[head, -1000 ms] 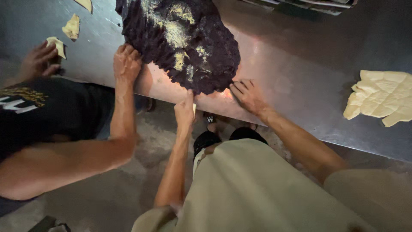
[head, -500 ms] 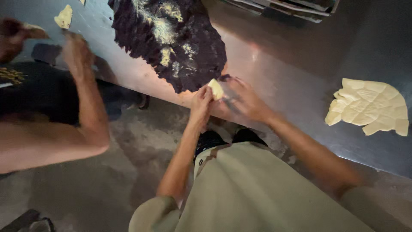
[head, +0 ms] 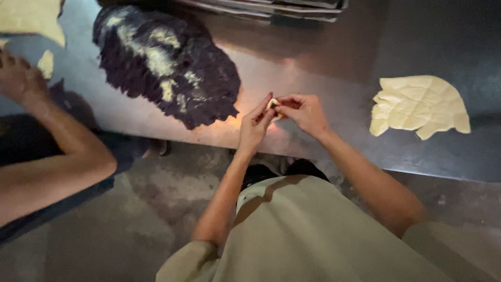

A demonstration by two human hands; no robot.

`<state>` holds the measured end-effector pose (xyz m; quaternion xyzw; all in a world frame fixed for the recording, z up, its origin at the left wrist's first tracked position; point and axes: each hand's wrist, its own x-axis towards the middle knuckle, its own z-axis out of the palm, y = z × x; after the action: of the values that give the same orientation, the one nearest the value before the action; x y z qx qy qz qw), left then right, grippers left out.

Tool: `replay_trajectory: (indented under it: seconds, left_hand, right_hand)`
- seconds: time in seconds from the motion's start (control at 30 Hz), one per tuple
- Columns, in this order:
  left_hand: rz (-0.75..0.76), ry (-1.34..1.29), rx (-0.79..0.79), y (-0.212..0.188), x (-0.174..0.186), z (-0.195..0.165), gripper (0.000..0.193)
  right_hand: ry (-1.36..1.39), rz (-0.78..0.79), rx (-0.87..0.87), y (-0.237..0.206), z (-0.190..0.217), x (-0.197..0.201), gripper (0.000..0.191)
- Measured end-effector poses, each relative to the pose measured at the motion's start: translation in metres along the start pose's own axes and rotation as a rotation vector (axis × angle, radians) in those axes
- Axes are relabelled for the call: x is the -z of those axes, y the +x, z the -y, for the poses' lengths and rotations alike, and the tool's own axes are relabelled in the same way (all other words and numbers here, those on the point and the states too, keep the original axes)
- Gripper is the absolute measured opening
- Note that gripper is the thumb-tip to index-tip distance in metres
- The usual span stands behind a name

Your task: The person repeatedly takes small pieces of dark dough from a pile on the table, places them onto small flattened pieces of light dough, and wraps the light dough around the dark dough to form small balls. The finished balls are placed onto a metal tray. A second person works alongside, performing the same task.

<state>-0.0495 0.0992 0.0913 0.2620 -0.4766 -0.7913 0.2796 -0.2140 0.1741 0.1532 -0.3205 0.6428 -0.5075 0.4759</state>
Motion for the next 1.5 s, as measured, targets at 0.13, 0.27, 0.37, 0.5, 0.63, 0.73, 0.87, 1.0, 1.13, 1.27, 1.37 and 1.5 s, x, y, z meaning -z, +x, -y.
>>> replay_trajectory:
  seconds: [0.13,0.27,0.37,0.5,0.63,0.73,0.87,1.0,1.13,1.27,1.37,1.5]
  left_hand:
    - [0.051,0.256,0.174,0.017,-0.013,-0.003,0.043]
    - [0.115,0.211,0.272,0.025,-0.041,0.034,0.036]
    - [-0.186,0.260,0.282,0.027,-0.071,0.076,0.026]
    - [-0.005,0.449,-0.056,0.016,-0.084,0.111,0.033]
    - [-0.036,0.840,-0.087,0.010,-0.077,0.120,0.033]
    - [-0.072,0.918,-0.193,0.017,-0.074,0.121,0.034]
    - [-0.011,0.796,-0.215,0.029,-0.074,0.119,0.042]
    - [0.044,0.837,-0.214,0.041,-0.073,0.108,0.028]
    - [0.038,0.913,-0.151,0.041,-0.075,0.099,0.019]
    - [0.110,0.839,0.056,0.035,-0.070,0.100,0.053]
    - [0.208,0.793,0.005,0.045,-0.058,0.101,0.048]
    - [0.210,0.875,-0.193,0.066,-0.053,0.103,0.035]
  right_hand:
    - [0.070,0.196,0.362,-0.023,-0.001,0.039,0.045]
    - [-0.565,-0.144,0.420,-0.047,-0.030,0.066,0.026]
    - [-0.643,-0.222,0.504,-0.050,-0.068,0.077,0.023]
    - [-0.594,-0.142,0.438,-0.037,-0.109,0.098,0.023]
    - [-0.524,0.012,0.315,-0.022,-0.131,0.114,0.026]
    - [-0.361,-0.117,0.363,-0.010,-0.141,0.120,0.052]
    - [-0.591,-0.018,0.035,0.000,-0.149,0.123,0.028]
    - [-0.665,-0.038,0.199,-0.013,-0.154,0.115,0.026]
    - [-0.745,-0.061,0.460,-0.035,-0.160,0.105,0.057]
    - [-0.658,-0.059,0.310,-0.029,-0.169,0.105,0.026]
    - [-0.664,-0.143,0.341,-0.017,-0.173,0.105,0.035]
    - [-0.593,-0.310,0.218,-0.015,-0.174,0.097,0.022]
